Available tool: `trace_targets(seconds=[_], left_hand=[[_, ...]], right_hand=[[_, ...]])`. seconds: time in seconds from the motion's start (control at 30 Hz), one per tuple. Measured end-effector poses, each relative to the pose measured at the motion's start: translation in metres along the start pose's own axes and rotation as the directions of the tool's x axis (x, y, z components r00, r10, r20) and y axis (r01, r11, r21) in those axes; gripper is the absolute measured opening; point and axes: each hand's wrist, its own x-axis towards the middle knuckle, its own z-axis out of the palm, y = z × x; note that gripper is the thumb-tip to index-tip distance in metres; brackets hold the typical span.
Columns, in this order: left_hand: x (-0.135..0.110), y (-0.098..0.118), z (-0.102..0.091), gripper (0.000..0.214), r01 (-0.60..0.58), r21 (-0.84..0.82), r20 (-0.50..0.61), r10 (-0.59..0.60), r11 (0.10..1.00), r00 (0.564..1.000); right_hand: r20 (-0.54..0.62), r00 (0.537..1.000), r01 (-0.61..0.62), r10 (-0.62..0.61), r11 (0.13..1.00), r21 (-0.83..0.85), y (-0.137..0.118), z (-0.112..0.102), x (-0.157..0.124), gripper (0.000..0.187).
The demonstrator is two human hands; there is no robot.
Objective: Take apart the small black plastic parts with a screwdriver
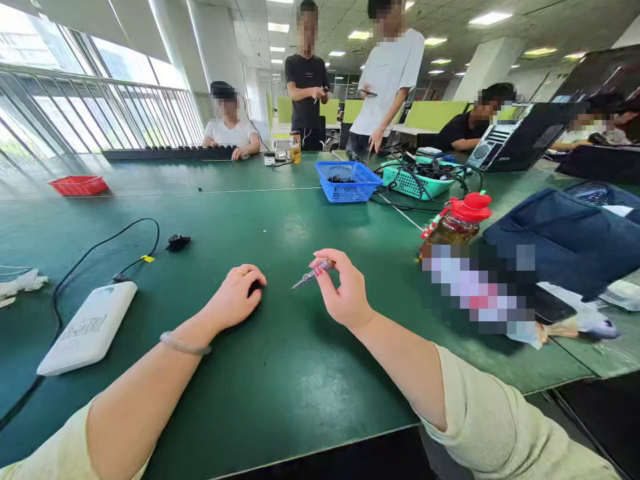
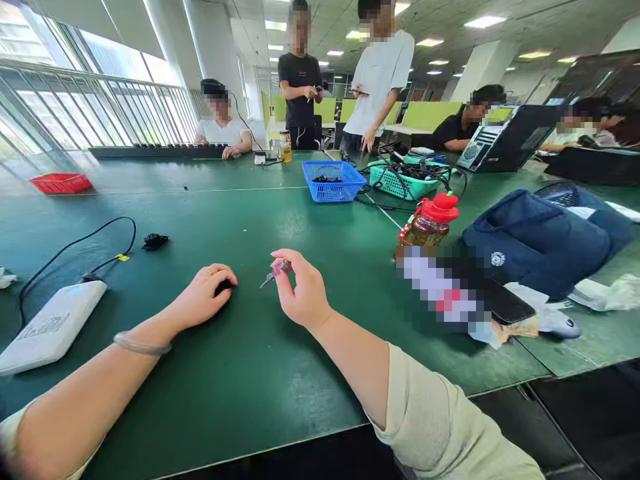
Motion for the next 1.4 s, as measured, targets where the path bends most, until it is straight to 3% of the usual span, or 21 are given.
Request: trace_targets(seconds=[0.1, 0.2, 0.27, 0.37, 0.7, 1.07, 1.23, 1.4], left_hand=[[-0.003, -0.037, -0.015, 0.031, 0.188, 0.059, -0.065, -0.184, 0.98, 0.981], [-0.01, -0.072, -0.029, 0.039, 0.416, 0.119, -0.142, -0.399, 0.902, 0.906], [-0.016, -0.09, -0.038, 0.047, 0.492, 0.143, -0.172, -0.468, 0.859, 0.867], [-0.024, -0.105, -0.045, 0.053, 0.528, 0.149, -0.187, -0.501, 0.836, 0.845], [-0.022, -0.096, -0.046, 0.033, 0.574, 0.149, -0.229, -0.536, 0.805, 0.813], [-0.022, -0.099, -0.047, 0.037, 0.591, 0.128, -0.279, -0.543, 0.796, 0.792], [-0.022, -0.104, -0.044, 0.047, 0.572, 0.184, -0.247, -0.526, 0.799, 0.814], [-0.021, -0.107, -0.042, 0.045, 0.548, 0.227, -0.222, -0.505, 0.805, 0.834]], right_hand=[[0.001, 1.0, -0.005, 0.005, 1.0, 0.007, 0.0, 0.001, 0.0, 0.025], [0.014, 1.0, -0.013, 0.013, 1.0, 0.011, 0.0, 0.002, 0.0, 0.025], [0.027, 0.999, -0.023, 0.023, 1.0, 0.005, 0.0, 0.002, -0.001, 0.025], [0.038, 0.999, -0.037, 0.038, 0.999, -0.005, 0.0, 0.002, 0.0, 0.024], [0.073, 0.996, -0.054, 0.057, 0.998, -0.042, 0.0, 0.004, -0.001, 0.025], [0.081, 0.996, -0.044, 0.047, 0.998, -0.043, 0.0, 0.003, -0.002, 0.026], [0.091, 0.994, -0.056, 0.06, 0.997, -0.049, -0.001, 0.003, -0.001, 0.024], [0.027, 1.0, 0.005, -0.002, 0.995, -0.102, -0.001, 0.0, 0.001, 0.027]])
